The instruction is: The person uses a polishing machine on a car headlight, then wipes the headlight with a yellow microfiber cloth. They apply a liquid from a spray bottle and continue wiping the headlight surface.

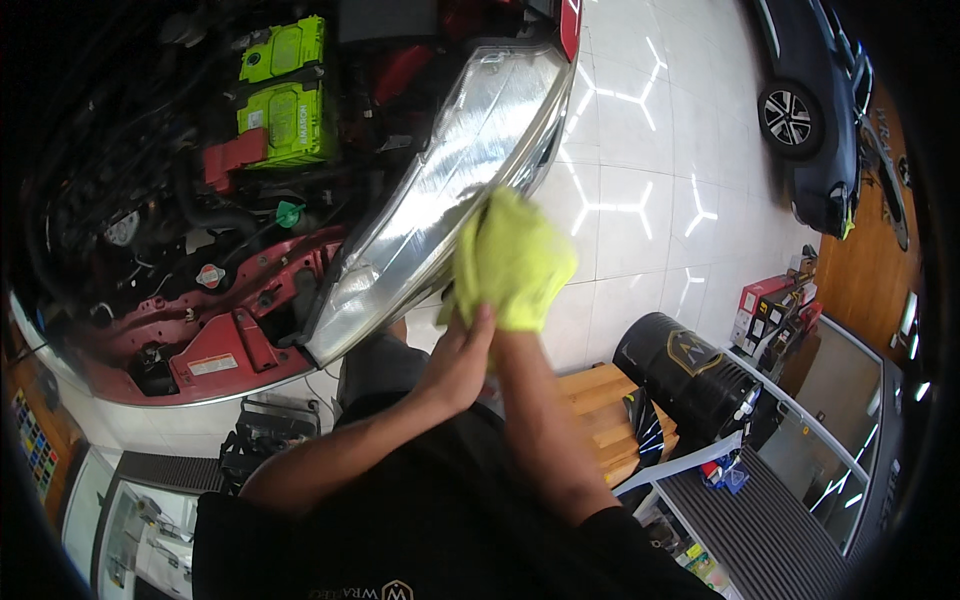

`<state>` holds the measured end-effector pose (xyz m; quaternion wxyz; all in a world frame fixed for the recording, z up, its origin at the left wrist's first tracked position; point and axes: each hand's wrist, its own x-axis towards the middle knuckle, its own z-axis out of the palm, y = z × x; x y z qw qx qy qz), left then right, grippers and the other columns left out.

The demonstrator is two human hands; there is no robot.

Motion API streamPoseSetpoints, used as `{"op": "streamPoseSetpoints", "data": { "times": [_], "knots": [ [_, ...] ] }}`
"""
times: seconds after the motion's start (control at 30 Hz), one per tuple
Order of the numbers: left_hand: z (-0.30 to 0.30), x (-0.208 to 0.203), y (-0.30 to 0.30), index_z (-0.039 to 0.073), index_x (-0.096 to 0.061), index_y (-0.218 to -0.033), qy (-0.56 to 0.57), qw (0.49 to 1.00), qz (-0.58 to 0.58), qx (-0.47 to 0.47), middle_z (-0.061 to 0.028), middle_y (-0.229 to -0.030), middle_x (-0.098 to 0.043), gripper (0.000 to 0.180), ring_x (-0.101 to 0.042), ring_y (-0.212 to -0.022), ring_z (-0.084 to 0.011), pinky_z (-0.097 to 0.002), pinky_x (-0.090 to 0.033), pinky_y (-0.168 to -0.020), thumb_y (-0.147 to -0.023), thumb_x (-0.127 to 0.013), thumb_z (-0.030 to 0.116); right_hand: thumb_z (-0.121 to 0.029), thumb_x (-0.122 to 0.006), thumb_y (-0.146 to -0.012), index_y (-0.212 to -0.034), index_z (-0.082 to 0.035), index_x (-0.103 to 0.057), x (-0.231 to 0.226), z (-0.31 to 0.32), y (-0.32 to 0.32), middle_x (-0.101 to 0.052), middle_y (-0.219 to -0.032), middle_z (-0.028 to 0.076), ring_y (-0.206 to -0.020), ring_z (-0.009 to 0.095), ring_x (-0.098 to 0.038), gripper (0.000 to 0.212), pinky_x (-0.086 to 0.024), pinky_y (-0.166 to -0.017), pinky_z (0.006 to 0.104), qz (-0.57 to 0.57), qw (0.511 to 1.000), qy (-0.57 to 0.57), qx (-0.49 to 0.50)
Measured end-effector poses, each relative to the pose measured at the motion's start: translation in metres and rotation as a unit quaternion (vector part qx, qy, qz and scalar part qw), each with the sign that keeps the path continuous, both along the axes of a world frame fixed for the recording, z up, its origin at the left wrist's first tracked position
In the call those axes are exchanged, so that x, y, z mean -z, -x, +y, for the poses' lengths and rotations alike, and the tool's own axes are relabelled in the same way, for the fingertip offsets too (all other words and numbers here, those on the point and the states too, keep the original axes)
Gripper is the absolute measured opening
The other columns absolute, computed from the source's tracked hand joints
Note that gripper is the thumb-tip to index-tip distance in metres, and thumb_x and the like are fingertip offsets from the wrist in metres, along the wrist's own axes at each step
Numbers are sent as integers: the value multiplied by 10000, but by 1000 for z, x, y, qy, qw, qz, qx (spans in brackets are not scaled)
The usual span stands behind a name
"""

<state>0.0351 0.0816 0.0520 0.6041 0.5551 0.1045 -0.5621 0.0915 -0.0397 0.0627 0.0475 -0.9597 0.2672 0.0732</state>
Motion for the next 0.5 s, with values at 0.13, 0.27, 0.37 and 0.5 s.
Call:
{"op": "streamPoseSetpoints", "data": {
  "times": [0.13,0.27,0.37,0.5],
  "knots": [
    [-45,-1,-20,-43,-392,-1453,-9,999,-19,39,-305,-1150,-613,664,-684,-919,-390,-487,-392,-1091,-1091,-270,501,-313,-647,-852,-904,-117,-660,14,-55,-24,-687,-884,98,-874,326,-669,202,-536,-673,468,-63,998,1,5],
    [-20,45,33,-28,-452,-1374,-57,979,-198,3,-245,-939,-649,594,-647,-606,-304,-449,-472,-891,-1103,-272,469,-317,-649,-846,-881,-120,-668,-9,-3,-17,-693,-863,97,-859,331,-673,201,-536,-659,472,31,997,65,-37],
    [-9,21,24,-44,-505,-1229,-26,996,-73,-46,-206,-874,-606,556,-608,-506,-221,-350,-522,-544,-1107,-286,453,-334,-630,-831,-971,-84,-667,5,0,-10,-711,-963,141,-794,340,-701,289,-513,-819,495,7,1000,-17,15],
    [-55,17,-27,-59,-543,-1113,-28,997,-33,-62,-151,-770,-620,590,-604,-503,-223,-334,-511,-453,-1106,-286,471,-337,-629,-838,-882,-84,-651,9,-59,-40,-678,-838,144,-816,362,-666,258,-501,-718,505,-75,997,1,13]
  ]
}}
